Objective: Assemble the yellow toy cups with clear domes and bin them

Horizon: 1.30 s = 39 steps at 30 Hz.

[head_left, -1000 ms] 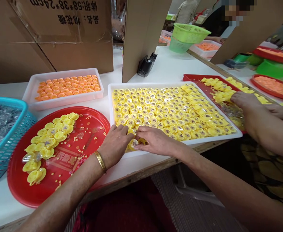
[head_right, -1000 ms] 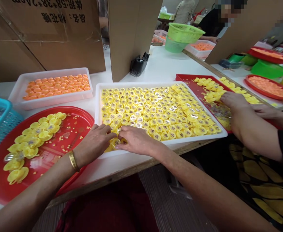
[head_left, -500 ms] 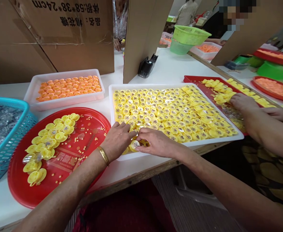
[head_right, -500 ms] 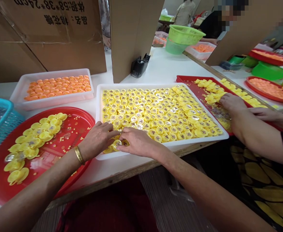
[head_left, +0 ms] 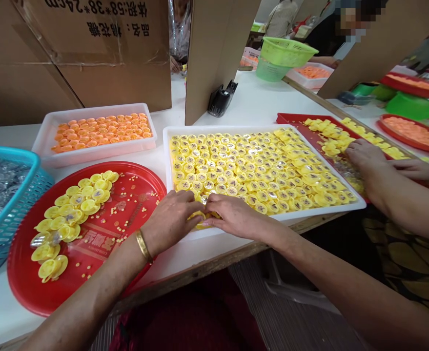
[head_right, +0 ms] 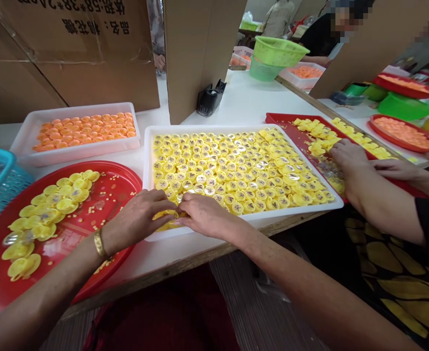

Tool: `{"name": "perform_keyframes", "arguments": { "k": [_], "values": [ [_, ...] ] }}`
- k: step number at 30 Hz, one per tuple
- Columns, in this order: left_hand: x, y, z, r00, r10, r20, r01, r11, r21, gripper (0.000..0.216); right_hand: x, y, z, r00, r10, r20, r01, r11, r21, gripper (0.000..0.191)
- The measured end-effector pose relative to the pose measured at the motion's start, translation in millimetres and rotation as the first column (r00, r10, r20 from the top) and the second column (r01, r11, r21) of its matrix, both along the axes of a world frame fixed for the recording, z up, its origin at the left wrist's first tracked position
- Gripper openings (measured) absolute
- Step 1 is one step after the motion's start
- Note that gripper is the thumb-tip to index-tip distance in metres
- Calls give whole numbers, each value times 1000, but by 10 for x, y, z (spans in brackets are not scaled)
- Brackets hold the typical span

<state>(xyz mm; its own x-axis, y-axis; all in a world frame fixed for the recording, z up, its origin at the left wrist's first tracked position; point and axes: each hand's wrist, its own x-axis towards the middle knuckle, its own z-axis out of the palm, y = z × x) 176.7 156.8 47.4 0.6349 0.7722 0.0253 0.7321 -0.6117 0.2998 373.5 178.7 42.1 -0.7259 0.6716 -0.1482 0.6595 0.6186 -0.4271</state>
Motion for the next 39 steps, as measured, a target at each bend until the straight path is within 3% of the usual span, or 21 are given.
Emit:
{"name": "perform_keyframes", "arguments": {
  "k": [7,17,22,30,35,39],
  "values": [
    [68,-62,-59,999,45,6,-44,995,-88,18,78,26,-16,997,-22,74,19,999,35,7],
    [76,11,-77,988,-107,111,126,975,-181,21,148,49,22,993,-42,107,37,998,45,7],
    [8,4,-167,996,-3,88,3,1000,-6,19,155,60,-10,997,-31,70,28,999,35,11],
    [54,-55,-137,995,83,-55,-80,995,54,25,152,40,-19,997,-60,39,58,996,62,12],
    [-15,-149,-78,973,186,137,-194,980,52,21,248,34,26,982,-151,-109,161,983,87,19],
    [-113,-278,-46,939,218,266,-238,970,45,23,405,10,138,912,-314,-265,359,922,144,12]
  ]
}}
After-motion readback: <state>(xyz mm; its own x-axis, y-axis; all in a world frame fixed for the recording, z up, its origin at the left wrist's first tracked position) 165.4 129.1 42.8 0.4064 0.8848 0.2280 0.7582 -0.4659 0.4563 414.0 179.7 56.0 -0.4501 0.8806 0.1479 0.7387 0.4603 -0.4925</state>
